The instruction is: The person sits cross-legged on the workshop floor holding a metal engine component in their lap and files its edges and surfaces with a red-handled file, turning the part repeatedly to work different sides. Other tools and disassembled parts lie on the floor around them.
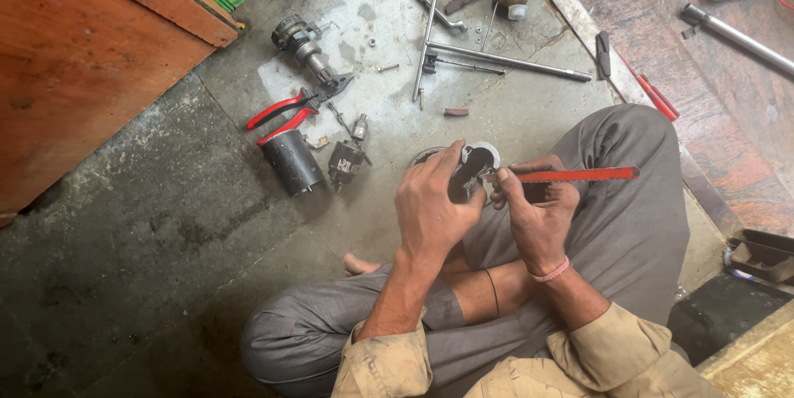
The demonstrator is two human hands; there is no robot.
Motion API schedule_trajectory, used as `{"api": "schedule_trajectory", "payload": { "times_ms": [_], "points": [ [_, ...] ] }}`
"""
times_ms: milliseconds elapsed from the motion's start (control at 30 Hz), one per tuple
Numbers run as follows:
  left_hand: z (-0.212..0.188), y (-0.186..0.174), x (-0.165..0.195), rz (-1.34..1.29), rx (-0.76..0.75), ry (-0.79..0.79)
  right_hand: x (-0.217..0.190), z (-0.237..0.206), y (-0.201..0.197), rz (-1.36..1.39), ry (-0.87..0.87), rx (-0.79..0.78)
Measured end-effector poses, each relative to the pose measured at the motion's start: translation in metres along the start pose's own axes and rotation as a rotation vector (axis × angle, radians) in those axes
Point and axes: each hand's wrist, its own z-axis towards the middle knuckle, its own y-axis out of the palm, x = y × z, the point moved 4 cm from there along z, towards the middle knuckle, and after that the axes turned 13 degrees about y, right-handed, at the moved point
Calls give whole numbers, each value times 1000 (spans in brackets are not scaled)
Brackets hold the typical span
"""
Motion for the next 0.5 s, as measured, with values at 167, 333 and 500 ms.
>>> {"api": "schedule_trajectory", "payload": {
  "times_ms": [167,333,500],
  "points": [
    [0,0,1,3,6,2,-3,0,3,-46,-77,-61],
    [0,0,1,4,6,2,-1,1,0,-9,-26,-15],
    [-1,0,1,-4,8,7,-2,-2,2,-64,-65,-29]
  ]
}}
